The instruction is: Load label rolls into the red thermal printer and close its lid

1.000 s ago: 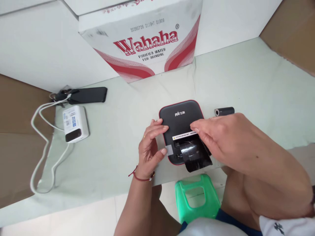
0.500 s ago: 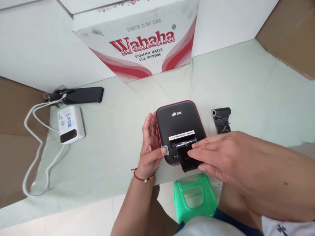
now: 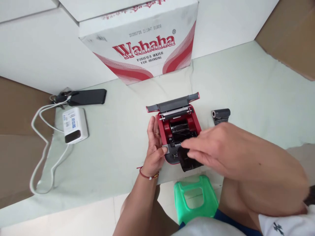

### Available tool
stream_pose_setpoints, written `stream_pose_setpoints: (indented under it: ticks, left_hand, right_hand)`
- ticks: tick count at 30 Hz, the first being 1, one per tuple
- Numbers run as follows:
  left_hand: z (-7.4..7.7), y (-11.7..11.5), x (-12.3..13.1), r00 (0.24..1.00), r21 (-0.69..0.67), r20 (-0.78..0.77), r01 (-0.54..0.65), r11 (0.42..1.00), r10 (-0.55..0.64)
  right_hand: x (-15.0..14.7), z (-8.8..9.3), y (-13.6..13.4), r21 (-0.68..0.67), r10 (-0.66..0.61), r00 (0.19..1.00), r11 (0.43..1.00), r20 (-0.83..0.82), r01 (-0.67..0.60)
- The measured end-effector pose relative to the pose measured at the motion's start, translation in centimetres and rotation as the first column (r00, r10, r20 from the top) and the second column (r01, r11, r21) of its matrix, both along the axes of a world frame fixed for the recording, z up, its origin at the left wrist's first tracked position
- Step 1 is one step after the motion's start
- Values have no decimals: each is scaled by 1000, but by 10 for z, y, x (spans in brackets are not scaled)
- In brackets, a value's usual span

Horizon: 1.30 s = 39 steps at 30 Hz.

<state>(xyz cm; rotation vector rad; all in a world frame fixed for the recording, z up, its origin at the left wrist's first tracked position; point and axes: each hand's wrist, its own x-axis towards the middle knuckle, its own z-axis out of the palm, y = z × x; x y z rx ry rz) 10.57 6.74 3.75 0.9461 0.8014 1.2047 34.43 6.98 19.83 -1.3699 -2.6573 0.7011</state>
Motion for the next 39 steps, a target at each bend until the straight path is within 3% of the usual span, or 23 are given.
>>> stream_pose_setpoints:
  ticks: [3,6,10,16,23,28,33,36,39]
  left_hand:
    - [2,-4,5,1000,-13,4,0,1000,0]
    - [4,-6,8,1000,-11,18,-16,1000,17]
    - [3,-5,10,999,2,37,-19,1000,19]
    - [0,-4,9,998,9,57,-15,1000,14]
    - [1,-1,5,999,37,39,-8,999,7]
    - [4,1,3,999,40,34,-3,999,2]
    - [4,3,4,999,38,50,-17,999,15]
    - [4,4,4,998,17,48,-30,999,29]
    - [4,5,4,999,4,31,-30,1000,30]
  right_hand:
    - [-15,-12,27,-42,-159,987,986,-8,159]
    - [-27,-28,43,24,-255,967,967,-13,255]
    - [-37,-38,45,65,-216,970,976,111,209]
    - [-44,-31,42,11,-204,948,978,245,207]
    - [-45,-35,48,24,-198,954,980,225,198]
    - [-29,-35,35,82,-147,988,986,43,143]
    - [13,-1,17,56,-75,969,994,-234,91]
    - [45,12,18,21,-215,955,974,-204,224]
    - [64,-2,32,135,-482,874,872,65,471]
